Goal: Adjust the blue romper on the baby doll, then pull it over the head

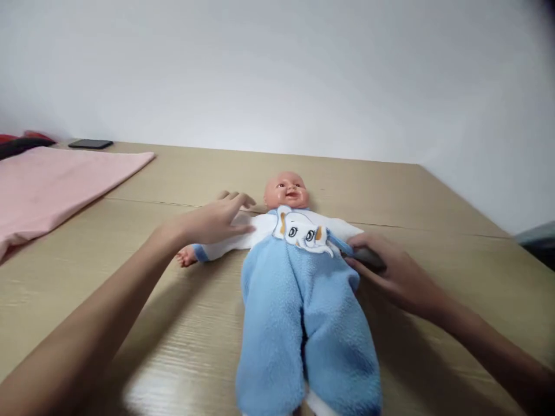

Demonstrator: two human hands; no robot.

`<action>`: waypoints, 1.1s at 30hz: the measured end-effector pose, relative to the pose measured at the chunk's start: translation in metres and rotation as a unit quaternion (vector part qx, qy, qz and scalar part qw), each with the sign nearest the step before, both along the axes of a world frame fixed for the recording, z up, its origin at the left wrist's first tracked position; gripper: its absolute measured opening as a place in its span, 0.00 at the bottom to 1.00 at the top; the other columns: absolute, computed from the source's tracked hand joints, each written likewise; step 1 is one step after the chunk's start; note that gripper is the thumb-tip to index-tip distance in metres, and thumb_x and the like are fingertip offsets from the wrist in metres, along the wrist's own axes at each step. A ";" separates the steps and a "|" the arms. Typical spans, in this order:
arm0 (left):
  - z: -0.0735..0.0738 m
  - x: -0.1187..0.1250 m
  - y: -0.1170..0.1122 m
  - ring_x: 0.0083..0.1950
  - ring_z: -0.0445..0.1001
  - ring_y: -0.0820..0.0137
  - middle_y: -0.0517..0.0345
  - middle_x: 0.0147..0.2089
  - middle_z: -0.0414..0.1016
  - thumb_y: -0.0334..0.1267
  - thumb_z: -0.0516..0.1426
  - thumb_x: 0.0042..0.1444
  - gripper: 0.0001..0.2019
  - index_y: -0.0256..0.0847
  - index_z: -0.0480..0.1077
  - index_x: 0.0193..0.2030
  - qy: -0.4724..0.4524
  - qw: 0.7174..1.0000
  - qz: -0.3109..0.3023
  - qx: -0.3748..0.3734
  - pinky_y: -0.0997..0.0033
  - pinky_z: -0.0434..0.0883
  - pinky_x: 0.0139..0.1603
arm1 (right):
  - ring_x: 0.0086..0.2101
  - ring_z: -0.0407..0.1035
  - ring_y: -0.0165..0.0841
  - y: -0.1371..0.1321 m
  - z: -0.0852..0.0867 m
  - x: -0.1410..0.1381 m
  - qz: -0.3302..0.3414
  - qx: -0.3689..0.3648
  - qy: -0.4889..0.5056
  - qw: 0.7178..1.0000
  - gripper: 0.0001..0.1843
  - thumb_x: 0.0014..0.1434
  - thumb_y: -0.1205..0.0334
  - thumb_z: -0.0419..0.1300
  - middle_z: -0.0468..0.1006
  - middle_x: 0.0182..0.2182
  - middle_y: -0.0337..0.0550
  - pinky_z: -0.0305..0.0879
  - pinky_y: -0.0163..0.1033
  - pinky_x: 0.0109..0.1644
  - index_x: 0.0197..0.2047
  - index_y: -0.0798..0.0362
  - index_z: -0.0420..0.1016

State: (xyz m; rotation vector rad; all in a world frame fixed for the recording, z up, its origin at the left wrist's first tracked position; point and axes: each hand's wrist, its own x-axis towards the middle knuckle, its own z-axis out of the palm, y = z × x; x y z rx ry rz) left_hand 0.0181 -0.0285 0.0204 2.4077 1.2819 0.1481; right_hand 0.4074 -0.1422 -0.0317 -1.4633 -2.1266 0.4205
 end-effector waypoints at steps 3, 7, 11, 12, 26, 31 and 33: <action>0.014 0.046 -0.028 0.75 0.67 0.53 0.47 0.71 0.75 0.49 0.53 0.78 0.20 0.45 0.68 0.69 -0.133 0.979 -0.108 0.113 0.50 0.67 0.75 | 0.59 0.75 0.56 -0.009 -0.028 0.019 -0.034 0.142 -0.031 0.989 0.16 0.74 0.46 0.64 0.82 0.57 0.51 0.70 0.64 0.64 0.59 0.40 0.76; 0.015 0.122 -0.044 0.69 0.72 0.53 0.46 0.65 0.80 0.47 0.60 0.76 0.15 0.41 0.75 0.62 -0.105 0.955 -0.219 0.168 0.52 0.66 0.73 | 0.65 0.71 0.59 -0.003 -0.044 0.053 -0.018 0.199 -0.075 0.977 0.29 0.71 0.51 0.68 0.76 0.66 0.54 0.67 0.69 0.70 0.71 0.40 0.68; -0.005 0.163 -0.031 0.62 0.78 0.50 0.46 0.61 0.84 0.43 0.64 0.73 0.14 0.39 0.77 0.59 -0.024 0.964 -0.217 0.149 0.49 0.70 0.63 | 0.61 0.75 0.58 0.003 -0.044 0.081 -0.007 0.107 -0.027 0.994 0.32 0.68 0.50 0.70 0.79 0.64 0.54 0.74 0.67 0.66 0.72 0.41 0.69; -0.010 0.167 -0.028 0.61 0.78 0.50 0.47 0.59 0.85 0.43 0.64 0.73 0.13 0.39 0.78 0.58 -0.014 0.967 -0.208 0.147 0.49 0.70 0.62 | 0.58 0.78 0.57 0.002 -0.043 0.084 -0.017 0.074 -0.004 0.997 0.30 0.67 0.49 0.71 0.81 0.61 0.54 0.77 0.65 0.62 0.69 0.42 0.72; -0.019 0.149 -0.019 0.50 0.81 0.60 0.50 0.54 0.84 0.47 0.45 0.84 0.20 0.43 0.75 0.61 -0.157 0.883 -0.379 0.229 0.60 0.71 0.56 | 0.35 0.80 0.39 0.017 0.029 0.044 -0.008 0.100 0.149 0.984 0.28 0.52 0.49 0.84 0.85 0.38 0.40 0.77 0.42 0.39 0.52 0.45 0.82; -0.024 0.145 -0.020 0.43 0.80 0.64 0.50 0.46 0.85 0.41 0.49 0.82 0.16 0.42 0.78 0.55 -0.260 0.828 -0.389 0.309 0.61 0.70 0.47 | 0.35 0.77 0.35 0.025 0.028 0.005 0.077 0.164 0.096 0.979 0.18 0.59 0.56 0.80 0.81 0.38 0.37 0.74 0.39 0.41 0.48 0.46 0.79; -0.023 0.145 -0.021 0.41 0.81 0.66 0.52 0.44 0.85 0.39 0.55 0.80 0.10 0.41 0.78 0.52 -0.322 0.824 -0.379 0.273 0.62 0.70 0.45 | 0.34 0.74 0.33 0.023 0.024 -0.009 0.116 0.168 0.083 0.975 0.14 0.62 0.60 0.77 0.78 0.37 0.36 0.72 0.38 0.39 0.43 0.46 0.76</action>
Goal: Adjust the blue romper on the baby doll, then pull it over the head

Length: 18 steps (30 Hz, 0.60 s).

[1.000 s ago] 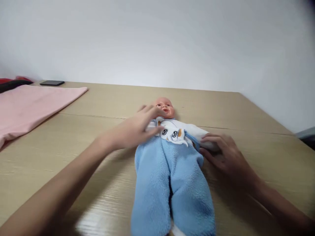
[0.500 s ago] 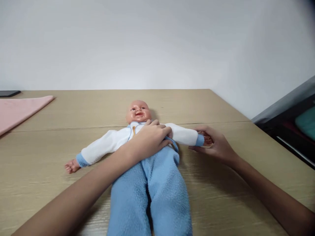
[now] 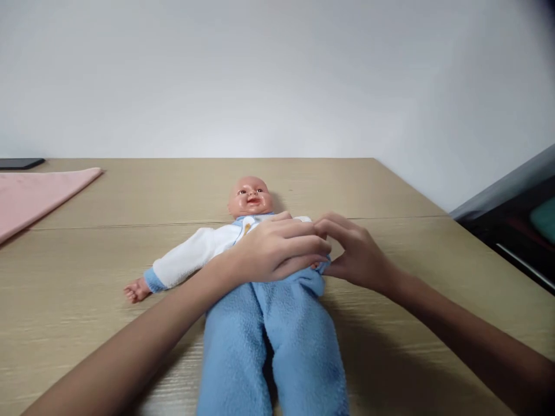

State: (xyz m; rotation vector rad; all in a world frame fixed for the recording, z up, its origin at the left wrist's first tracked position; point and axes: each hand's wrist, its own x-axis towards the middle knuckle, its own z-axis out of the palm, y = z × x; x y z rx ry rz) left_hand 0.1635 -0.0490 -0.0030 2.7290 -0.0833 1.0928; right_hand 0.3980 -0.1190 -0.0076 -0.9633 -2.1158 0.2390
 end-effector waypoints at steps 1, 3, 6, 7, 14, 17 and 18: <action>0.001 0.001 0.000 0.41 0.81 0.67 0.53 0.43 0.86 0.38 0.59 0.78 0.07 0.41 0.78 0.50 -0.012 0.999 -0.008 -0.052 0.63 0.70 0.45 | 0.35 0.74 0.34 -0.001 -0.001 -0.005 0.005 0.002 -0.006 1.000 0.13 0.62 0.62 0.76 0.77 0.37 0.37 0.72 0.38 0.39 0.41 0.46 0.75; 0.003 0.003 0.001 0.41 0.82 0.68 0.56 0.42 0.86 0.38 0.63 0.74 0.05 0.40 0.79 0.47 -0.025 0.981 -0.008 -0.192 0.66 0.72 0.46 | 0.39 0.76 0.36 -0.004 -0.002 -0.008 -0.003 -0.007 -0.011 1.000 0.13 0.62 0.66 0.75 0.79 0.40 0.38 0.74 0.39 0.43 0.44 0.46 0.76; 0.007 0.008 0.005 0.43 0.82 0.67 0.56 0.41 0.86 0.42 0.66 0.71 0.08 0.40 0.80 0.44 -0.031 0.925 0.011 -0.379 0.68 0.75 0.46 | 0.51 0.79 0.41 -0.009 0.001 -0.001 0.008 -0.077 0.010 0.997 0.18 0.64 0.64 0.74 0.83 0.49 0.43 0.76 0.44 0.57 0.56 0.44 0.80; 0.007 0.009 0.007 0.44 0.82 0.67 0.56 0.41 0.85 0.43 0.67 0.70 0.09 0.39 0.80 0.43 -0.030 0.912 0.018 -0.409 0.68 0.75 0.46 | 0.55 0.79 0.43 -0.011 0.001 0.001 0.020 -0.118 0.031 0.992 0.18 0.66 0.61 0.73 0.84 0.53 0.44 0.75 0.46 0.62 0.58 0.43 0.81; 0.005 0.015 0.010 0.47 0.82 0.63 0.54 0.44 0.85 0.45 0.63 0.71 0.10 0.40 0.78 0.46 0.044 0.894 0.072 -0.440 0.62 0.76 0.52 | 0.48 0.80 0.44 -0.026 -0.011 -0.010 0.019 -0.421 0.345 0.838 0.15 0.72 0.45 0.65 0.86 0.42 0.45 0.77 0.51 0.61 0.43 0.46 0.85; 0.002 0.015 0.009 0.49 0.81 0.62 0.53 0.46 0.84 0.45 0.60 0.73 0.10 0.41 0.76 0.50 0.066 0.908 0.095 -0.402 0.60 0.75 0.54 | 0.45 0.78 0.42 -0.024 -0.025 -0.021 -0.017 -0.439 0.443 0.781 0.14 0.68 0.45 0.67 0.84 0.43 0.45 0.79 0.47 0.56 0.43 0.47 0.82; 0.002 0.015 0.009 0.50 0.81 0.62 0.53 0.48 0.84 0.45 0.59 0.73 0.10 0.41 0.75 0.51 0.073 0.913 0.102 -0.388 0.60 0.75 0.54 | 0.45 0.78 0.40 -0.023 -0.030 -0.023 -0.033 -0.439 0.471 0.765 0.14 0.66 0.46 0.70 0.84 0.44 0.44 0.79 0.46 0.55 0.44 0.47 0.82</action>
